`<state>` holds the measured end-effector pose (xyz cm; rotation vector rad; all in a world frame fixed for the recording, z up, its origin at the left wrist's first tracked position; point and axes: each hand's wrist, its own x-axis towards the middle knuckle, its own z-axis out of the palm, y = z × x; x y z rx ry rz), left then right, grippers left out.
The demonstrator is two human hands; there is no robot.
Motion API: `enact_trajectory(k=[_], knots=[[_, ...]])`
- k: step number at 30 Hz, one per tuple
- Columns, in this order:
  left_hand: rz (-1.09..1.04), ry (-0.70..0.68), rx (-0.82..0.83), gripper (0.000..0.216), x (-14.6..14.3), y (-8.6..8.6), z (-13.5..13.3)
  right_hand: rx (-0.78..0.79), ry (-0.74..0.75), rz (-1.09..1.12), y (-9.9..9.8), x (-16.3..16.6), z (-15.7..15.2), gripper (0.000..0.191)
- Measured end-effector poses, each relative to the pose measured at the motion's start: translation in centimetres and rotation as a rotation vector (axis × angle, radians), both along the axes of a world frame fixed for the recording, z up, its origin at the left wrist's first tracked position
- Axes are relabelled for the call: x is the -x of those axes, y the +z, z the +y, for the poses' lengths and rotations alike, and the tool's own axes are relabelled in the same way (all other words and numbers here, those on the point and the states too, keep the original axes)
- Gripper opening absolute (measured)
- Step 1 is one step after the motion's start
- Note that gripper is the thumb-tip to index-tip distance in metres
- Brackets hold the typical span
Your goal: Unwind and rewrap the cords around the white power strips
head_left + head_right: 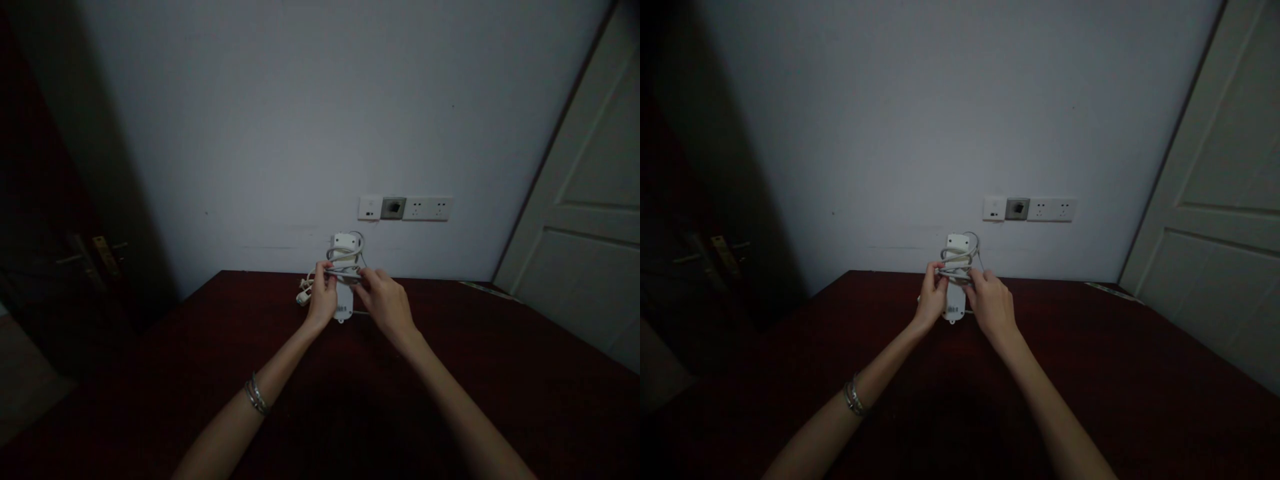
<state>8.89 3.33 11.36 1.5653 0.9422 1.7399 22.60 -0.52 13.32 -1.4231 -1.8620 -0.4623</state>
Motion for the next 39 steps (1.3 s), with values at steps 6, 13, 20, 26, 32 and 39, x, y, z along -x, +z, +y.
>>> enact_trajectory(k=[6,13,20,26,32,39], knots=[[-0.035,-0.168,0.074,0.016,0.5,0.6,0.2,-0.076,0.169,0.056,0.0,-1.4,0.4,0.020],[-0.179,-0.406,0.259,0.032,1.1,2.2,-0.8,-0.034,0.382,0.055,-0.1,-2.6,1.4,0.027],[-0.152,-0.461,0.414,0.026,1.4,3.1,-1.5,0.040,0.380,-0.060,0.0,-2.6,1.4,0.030],[-0.236,-0.425,0.452,0.031,0.9,2.6,-1.3,0.070,0.435,-0.024,-0.5,-2.0,1.6,0.032],[-0.256,-0.534,0.433,0.031,1.3,2.4,-0.7,-0.013,0.695,0.312,-1.5,-1.6,2.7,0.021],[-0.261,-0.546,0.411,0.037,1.3,2.3,-0.7,-0.006,0.700,0.408,-1.5,-1.5,2.8,0.019]])
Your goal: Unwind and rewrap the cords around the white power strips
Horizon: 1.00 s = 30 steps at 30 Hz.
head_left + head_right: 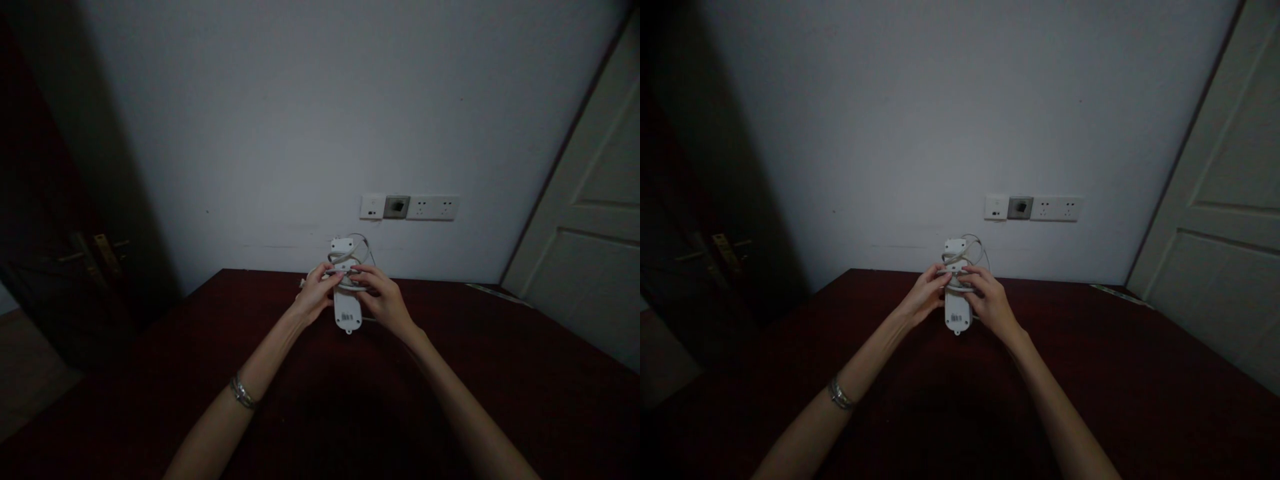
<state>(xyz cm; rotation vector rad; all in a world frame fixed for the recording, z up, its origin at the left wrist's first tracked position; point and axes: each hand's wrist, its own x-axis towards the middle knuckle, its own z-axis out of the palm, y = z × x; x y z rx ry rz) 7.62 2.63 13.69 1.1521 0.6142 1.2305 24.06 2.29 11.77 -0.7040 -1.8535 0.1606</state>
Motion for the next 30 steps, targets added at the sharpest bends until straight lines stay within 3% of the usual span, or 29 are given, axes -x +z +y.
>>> enact_trajectory(k=[19,25,30], knots=[[0.019,-0.012,0.013,0.036,-0.1,-0.8,0.3,0.107,0.102,-0.113,0.6,-1.5,0.4,0.016],[-0.049,0.042,-0.039,0.043,-0.2,-0.1,0.0,-0.014,0.025,0.177,-0.5,-1.1,1.7,0.015],[-0.155,0.086,-0.091,0.066,-1.1,-0.8,-0.1,0.025,0.005,0.344,-1.1,-0.3,2.0,0.017]])
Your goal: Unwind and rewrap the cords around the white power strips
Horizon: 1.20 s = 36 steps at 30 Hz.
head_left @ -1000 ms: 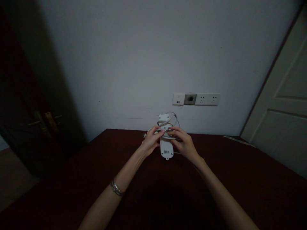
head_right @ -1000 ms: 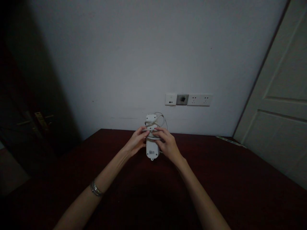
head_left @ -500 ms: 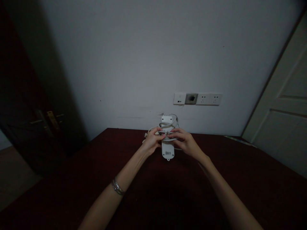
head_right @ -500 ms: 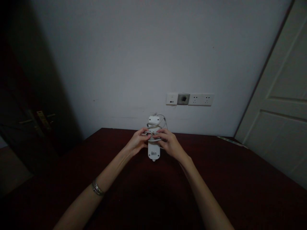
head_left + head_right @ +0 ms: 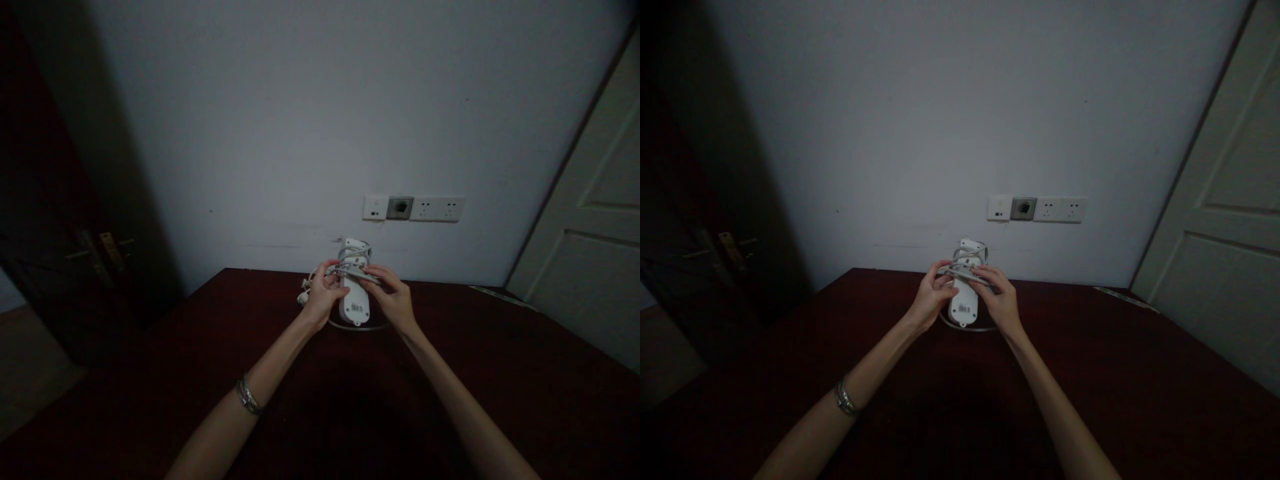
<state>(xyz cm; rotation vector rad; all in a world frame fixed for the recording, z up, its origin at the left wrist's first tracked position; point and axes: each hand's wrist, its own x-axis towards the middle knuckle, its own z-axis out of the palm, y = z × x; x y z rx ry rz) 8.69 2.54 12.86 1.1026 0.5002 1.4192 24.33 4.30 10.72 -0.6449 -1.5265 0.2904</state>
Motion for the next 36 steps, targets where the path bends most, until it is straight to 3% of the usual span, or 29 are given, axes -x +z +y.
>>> enact_trajectory(k=[7,13,20,27,31,36], knots=[[-0.205,-0.052,0.051,0.077,-0.3,-1.5,0.6,0.136,0.131,0.020,-0.1,0.5,0.0,0.022],[-0.259,-0.104,0.057,0.078,-0.7,-1.7,0.5,0.022,-0.087,-0.071,1.1,0.4,-1.0,0.024],[-0.265,-0.084,-0.022,0.076,-0.3,-0.8,0.0,-0.020,0.016,-0.061,1.4,1.3,-1.9,0.033],[0.057,-0.128,-0.041,0.067,0.8,0.1,0.1,0.113,-0.065,0.167,0.2,1.0,-0.3,0.027],[0.275,-0.145,0.050,0.066,1.7,0.3,0.6,0.367,0.011,0.248,-0.8,0.2,0.8,0.037],[0.423,-0.226,0.238,0.031,2.5,-0.8,2.3,0.572,0.051,0.216,-2.3,-0.4,0.7,0.044]])
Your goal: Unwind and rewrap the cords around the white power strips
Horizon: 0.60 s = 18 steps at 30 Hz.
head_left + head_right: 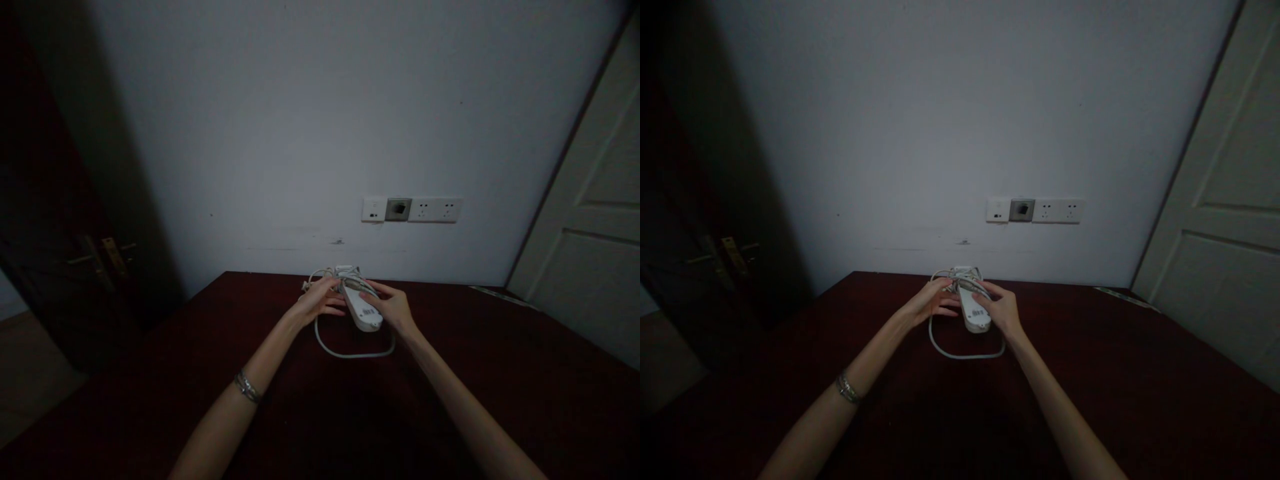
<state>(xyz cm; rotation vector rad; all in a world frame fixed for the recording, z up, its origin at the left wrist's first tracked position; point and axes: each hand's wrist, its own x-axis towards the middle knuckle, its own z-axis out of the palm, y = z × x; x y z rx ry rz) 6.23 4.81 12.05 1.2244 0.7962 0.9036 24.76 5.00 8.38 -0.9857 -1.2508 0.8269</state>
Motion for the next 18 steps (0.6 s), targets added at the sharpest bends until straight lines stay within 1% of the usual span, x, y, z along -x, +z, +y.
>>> enact_trajectory(k=[2,4,6,8,10,13,15,18], knots=[[0.108,-0.052,0.062,0.034,0.4,-0.5,0.6,0.004,-0.005,-0.053,-0.8,-0.1,-0.5,0.041],[0.221,-0.086,0.081,0.045,0.8,-0.9,1.0,-0.035,-0.023,-0.114,-1.6,0.0,-1.1,0.037],[0.305,-0.086,0.073,0.056,1.3,-0.9,1.1,-0.105,-0.059,-0.167,-2.1,0.0,-1.9,0.032],[0.366,-0.074,0.019,0.058,1.9,-0.7,1.1,-0.167,-0.098,-0.196,-2.3,0.2,-2.7,0.028],[0.427,-0.071,-0.129,0.051,2.6,-0.1,1.0,-0.209,-0.119,-0.211,-2.1,0.3,-3.4,0.024],[0.524,-0.091,-0.447,0.029,3.8,1.1,0.7,-0.263,-0.102,-0.231,-1.5,0.6,-4.2,0.019],[0.569,-0.122,-0.578,0.018,4.3,2.0,0.4,-0.302,-0.083,-0.250,-1.0,0.9,-4.6,0.016],[0.537,-0.103,-0.674,0.027,4.5,2.8,0.0,-0.362,-0.080,-0.254,-0.3,1.3,-4.9,0.014]])
